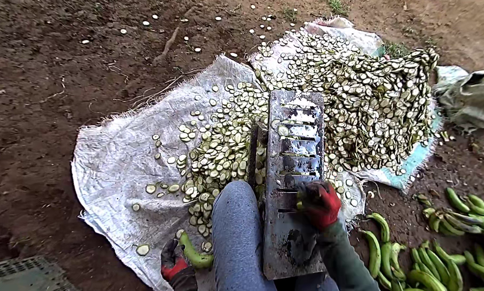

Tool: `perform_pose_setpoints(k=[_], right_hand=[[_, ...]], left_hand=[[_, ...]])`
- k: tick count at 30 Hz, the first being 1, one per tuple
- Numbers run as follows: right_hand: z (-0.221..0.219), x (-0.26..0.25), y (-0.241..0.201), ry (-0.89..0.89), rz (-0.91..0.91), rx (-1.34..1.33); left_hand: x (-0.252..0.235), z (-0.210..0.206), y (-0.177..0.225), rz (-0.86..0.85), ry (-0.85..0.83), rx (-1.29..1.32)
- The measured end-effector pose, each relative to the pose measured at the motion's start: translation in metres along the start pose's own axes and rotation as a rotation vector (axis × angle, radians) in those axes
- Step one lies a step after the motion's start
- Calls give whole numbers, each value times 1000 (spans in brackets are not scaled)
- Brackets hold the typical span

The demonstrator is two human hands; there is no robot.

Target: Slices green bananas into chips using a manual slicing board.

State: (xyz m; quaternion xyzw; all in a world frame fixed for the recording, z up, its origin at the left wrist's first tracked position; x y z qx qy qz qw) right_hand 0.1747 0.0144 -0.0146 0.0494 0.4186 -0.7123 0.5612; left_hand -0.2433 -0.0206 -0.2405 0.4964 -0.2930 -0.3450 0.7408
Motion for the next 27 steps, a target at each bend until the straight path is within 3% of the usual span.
perform_pose_setpoints(k=[5,7,9,11,14,16,19,21,23,25,27], right_hand=[[-80,-194,28,-139,-43,214],[-88,-215,26,-193,-52,198],[-70,-172,22,-178,-81,38],[-41,-81,14,-147,-101,-105],[2,66,-4,-205,-80,-89],[8,91,-7,-226,55,1],[-25,0,3,-130,168,55],[-60,-86,15,-203,133,127],[-88,-159,22,-293,11,207],[-100,-187,21,-368,-88,230],[-88,-155,12,-358,-68,171]], left_hand=[[6,-3,8,-38,12,19],[9,1,15,-28,17,24],[12,5,13,0,18,9],[13,7,2,-3,17,2],[10,16,-31,-105,39,-73],[6,17,-38,-8,7,-66],[-9,18,-92,-78,9,-133],[-15,16,-94,-15,13,-89],[-14,12,-85,-111,14,-65],[-1,10,-49,-104,-1,-26],[2,9,-39,-92,1,-22]])
Point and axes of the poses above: each hand's wrist, its own x-axis away from the middle knuckle, its own z-axis out of the back of the hand, y = z × x, the point moved 4 cm from there along -x, towards the middle knuckle, and after that the axes turned 10 degrees about -z, right-handed, at the moved point
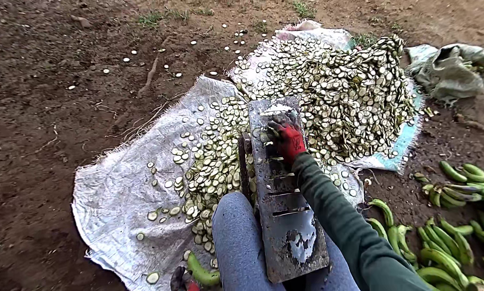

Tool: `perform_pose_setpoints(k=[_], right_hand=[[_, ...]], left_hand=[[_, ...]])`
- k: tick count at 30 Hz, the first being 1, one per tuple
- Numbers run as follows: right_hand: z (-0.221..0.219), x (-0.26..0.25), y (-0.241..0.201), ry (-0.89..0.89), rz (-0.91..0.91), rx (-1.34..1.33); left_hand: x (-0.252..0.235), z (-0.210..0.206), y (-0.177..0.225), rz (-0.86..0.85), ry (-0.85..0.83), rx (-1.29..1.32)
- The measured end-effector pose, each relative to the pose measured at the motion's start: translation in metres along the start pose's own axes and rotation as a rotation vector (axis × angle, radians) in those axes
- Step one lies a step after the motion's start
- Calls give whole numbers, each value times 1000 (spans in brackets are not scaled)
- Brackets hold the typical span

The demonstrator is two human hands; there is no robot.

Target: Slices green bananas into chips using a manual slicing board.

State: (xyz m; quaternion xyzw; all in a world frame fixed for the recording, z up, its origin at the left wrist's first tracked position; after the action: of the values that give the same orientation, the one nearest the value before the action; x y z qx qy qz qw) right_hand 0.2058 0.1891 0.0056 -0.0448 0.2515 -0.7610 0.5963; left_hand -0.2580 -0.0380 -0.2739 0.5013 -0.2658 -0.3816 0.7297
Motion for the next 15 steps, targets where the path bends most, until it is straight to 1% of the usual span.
perform_pose_setpoints(k=[1,3,5,6,7,8,9,11,12,13,15], right_hand=[[1,40,-2,31,59,-42],[-6,139,4,68,180,-107],[-7,234,4,54,232,-153],[-7,261,5,26,252,-135],[-8,268,6,-13,269,-117],[-7,257,6,-41,287,-100],[-6,231,5,-66,305,-74],[-2,149,2,-134,328,-29],[-4,107,4,-182,303,15],[-6,67,6,-174,283,67],[-7,4,7,-153,145,142]], left_hand=[[2,0,5,13,-10,-10],[7,-1,19,46,-36,-24],[8,1,23,68,-42,-36],[7,-1,19,73,-43,-33],[5,-2,7,64,-39,-43],[4,-2,2,67,-35,-56],[4,-3,9,88,-35,-62],[5,-8,25,116,-27,-55],[4,-9,28,108,-24,-49],[2,-8,30,85,-20,-41],[4,-6,31,33,-17,-14]])
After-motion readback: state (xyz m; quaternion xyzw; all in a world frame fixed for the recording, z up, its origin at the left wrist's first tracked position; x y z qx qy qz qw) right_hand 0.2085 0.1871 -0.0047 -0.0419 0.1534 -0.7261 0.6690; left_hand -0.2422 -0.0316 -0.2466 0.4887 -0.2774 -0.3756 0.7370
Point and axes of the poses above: each hand's wrist, its own x-axis away from the middle knuckle, its own z-axis out of the back of the hand, y = z × x, the point moved 4 cm from there along -x, towards the middle knuckle, and after that the axes turned 10 degrees about -z, right-handed, at the moved point
